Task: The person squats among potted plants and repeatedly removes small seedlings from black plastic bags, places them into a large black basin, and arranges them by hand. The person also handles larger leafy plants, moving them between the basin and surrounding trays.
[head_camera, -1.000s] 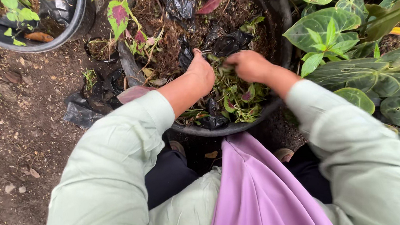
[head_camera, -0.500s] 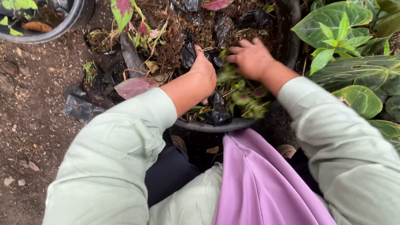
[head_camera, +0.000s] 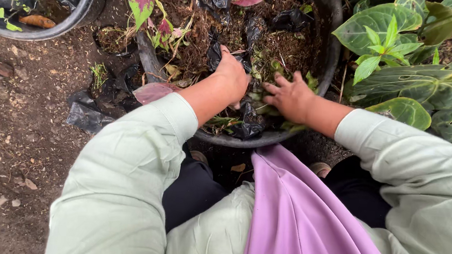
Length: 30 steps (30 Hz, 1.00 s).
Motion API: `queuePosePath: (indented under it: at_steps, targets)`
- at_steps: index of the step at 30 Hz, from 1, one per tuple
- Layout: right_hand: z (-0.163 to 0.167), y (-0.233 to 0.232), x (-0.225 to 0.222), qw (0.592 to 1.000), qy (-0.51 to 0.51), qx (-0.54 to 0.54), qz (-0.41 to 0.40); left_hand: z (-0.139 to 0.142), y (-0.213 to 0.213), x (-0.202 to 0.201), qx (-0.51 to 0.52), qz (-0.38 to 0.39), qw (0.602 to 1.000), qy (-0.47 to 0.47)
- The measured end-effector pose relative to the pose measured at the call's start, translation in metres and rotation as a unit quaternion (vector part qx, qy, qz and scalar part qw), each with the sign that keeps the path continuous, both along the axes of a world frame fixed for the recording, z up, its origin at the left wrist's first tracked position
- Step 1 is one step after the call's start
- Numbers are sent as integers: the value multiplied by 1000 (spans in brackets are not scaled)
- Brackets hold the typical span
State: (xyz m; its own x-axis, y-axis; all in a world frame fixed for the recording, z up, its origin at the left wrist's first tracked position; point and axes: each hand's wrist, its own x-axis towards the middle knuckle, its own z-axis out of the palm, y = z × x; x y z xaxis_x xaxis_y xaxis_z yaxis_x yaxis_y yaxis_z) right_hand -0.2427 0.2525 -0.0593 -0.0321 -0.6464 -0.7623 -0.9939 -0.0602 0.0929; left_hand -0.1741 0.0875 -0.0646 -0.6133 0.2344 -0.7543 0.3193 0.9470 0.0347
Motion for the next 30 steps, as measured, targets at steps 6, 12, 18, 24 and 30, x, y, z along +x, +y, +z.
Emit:
queuePosePath:
  at_steps: [6,12,18,24,30]
  targets:
    - [-1,4,-91,986,83,-16,141,0,5,6,-15,-47,999,23]
    - [-3,-8,-121,991,71,-94,56,-6,11,11,-54,-96,993,-47]
    - [-8,-41,-60,964,21,-245,-100,-4,9,11,-39,-93,993,-59]
    - [-45,-62,-3,949,84,-284,-107,-4,8,11,-44,-75,995,-54]
    - [-43,-42,-44,939,99,-309,-115,-8,5,16,-34,-77,995,-45]
